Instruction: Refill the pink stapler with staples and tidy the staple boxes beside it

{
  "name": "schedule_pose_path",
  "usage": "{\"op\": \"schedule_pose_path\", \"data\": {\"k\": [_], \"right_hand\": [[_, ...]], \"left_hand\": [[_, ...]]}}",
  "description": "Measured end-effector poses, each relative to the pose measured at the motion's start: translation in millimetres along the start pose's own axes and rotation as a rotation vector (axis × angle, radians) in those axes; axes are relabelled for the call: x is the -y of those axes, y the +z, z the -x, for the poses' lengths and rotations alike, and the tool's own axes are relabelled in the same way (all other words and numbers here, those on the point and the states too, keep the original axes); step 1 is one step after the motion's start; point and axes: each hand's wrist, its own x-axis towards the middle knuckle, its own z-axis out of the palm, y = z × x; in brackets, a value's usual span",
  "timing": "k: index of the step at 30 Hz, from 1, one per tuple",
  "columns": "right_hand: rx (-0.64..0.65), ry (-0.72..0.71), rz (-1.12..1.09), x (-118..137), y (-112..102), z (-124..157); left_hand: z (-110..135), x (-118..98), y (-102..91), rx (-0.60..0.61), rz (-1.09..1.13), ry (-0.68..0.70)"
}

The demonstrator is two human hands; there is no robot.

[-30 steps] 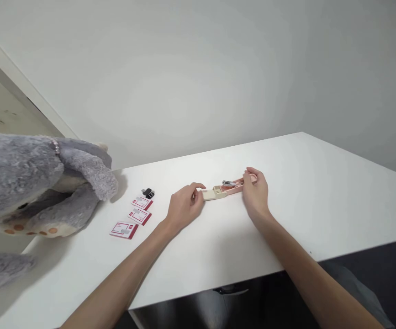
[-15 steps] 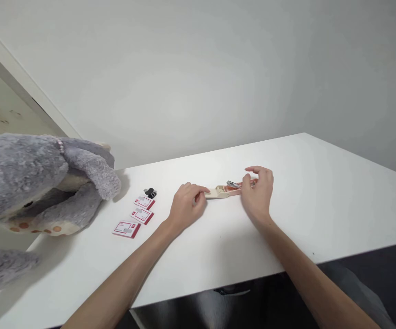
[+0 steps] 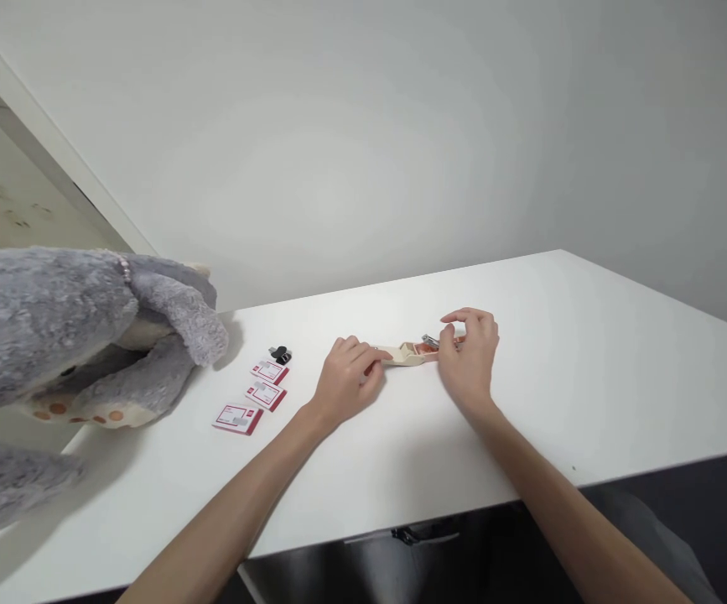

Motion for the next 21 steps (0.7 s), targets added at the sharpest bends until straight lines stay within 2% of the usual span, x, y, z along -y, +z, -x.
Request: {"op": "schedule_pose_path", "data": {"k": [4,6,9,12,16,21], "right_hand": [[0.003,0.003,0.0,-3,1,0],[0.002,0.003,0.015,-4,0,0],[-0.018,0.031,0.033,-4,-2,0],[-0.054,0.091,0.018,-5,-4,-1],[-0.06,0.151,-0.053,-9,-6,0],[-0.018,0.279,-0.155,-18,-14,6]], "left_hand": [[3,1,-0.5,-0.015,-0.033,0.039],[5,2,-1.9,-0.036,-0.036,0.003],[14,5,-9.6,-0.135,-0.089,-0.103],[32,8,-26.5,-0.191,-0.247,-0.208],[69,14,-58.5,-0.096,-0.48,-0.345],[105,37,-91.0,-0.07,-0.621,-0.502]]}}
